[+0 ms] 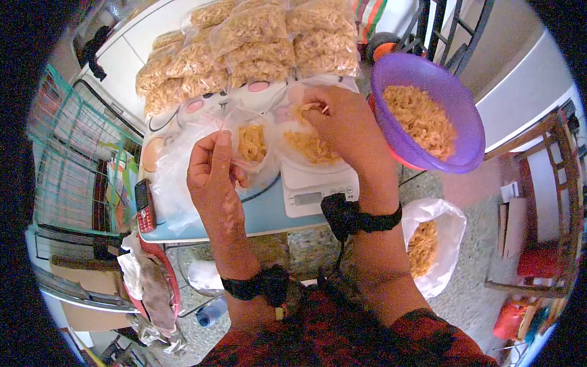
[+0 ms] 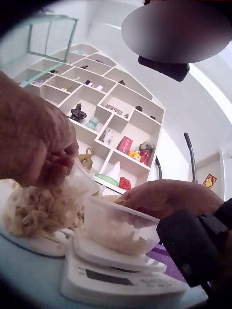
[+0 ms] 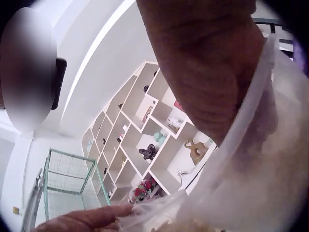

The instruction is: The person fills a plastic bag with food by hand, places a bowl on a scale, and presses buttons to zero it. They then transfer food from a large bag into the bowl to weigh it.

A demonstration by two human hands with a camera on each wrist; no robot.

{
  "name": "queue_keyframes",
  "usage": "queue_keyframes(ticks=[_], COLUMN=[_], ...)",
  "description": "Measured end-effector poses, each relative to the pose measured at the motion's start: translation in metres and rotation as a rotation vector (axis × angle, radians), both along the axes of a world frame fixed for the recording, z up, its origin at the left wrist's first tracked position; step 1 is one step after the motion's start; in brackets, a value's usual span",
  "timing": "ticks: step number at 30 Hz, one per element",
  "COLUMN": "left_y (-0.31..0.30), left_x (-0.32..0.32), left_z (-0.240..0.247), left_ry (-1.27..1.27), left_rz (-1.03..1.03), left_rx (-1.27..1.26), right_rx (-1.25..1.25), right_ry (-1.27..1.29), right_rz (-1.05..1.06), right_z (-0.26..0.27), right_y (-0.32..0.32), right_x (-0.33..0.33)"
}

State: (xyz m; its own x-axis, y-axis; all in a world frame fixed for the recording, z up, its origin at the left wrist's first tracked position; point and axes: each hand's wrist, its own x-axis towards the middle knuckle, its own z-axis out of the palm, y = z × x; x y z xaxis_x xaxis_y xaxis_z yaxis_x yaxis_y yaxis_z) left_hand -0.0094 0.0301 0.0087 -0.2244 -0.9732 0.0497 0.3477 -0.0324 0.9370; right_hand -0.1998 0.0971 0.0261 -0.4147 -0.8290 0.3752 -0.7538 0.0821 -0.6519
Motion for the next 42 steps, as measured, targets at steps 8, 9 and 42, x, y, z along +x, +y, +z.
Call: queue_keyframes(ticks=[8,9,42], left_y=[0.000,0.000,0.003], left_x=[0.002,0.002,-0.004], left_z=[-0.001,-0.001,-0.006], left_ry=[0.134,0.147,0.274], left_rz=[-0.058,-0.070,-0.073], left_rx=[0.076,0.086,0.062], right_rx=[0.037,-0.003,-0.092], right_ry=[-0.654,-0.719,0.002], right_rz=[0.105,0.108,0.088], right_z=[0.021,0.020,0.012], right_y=[0.009,0.008,-0.016], right_x=[0.001,0.001,0.074])
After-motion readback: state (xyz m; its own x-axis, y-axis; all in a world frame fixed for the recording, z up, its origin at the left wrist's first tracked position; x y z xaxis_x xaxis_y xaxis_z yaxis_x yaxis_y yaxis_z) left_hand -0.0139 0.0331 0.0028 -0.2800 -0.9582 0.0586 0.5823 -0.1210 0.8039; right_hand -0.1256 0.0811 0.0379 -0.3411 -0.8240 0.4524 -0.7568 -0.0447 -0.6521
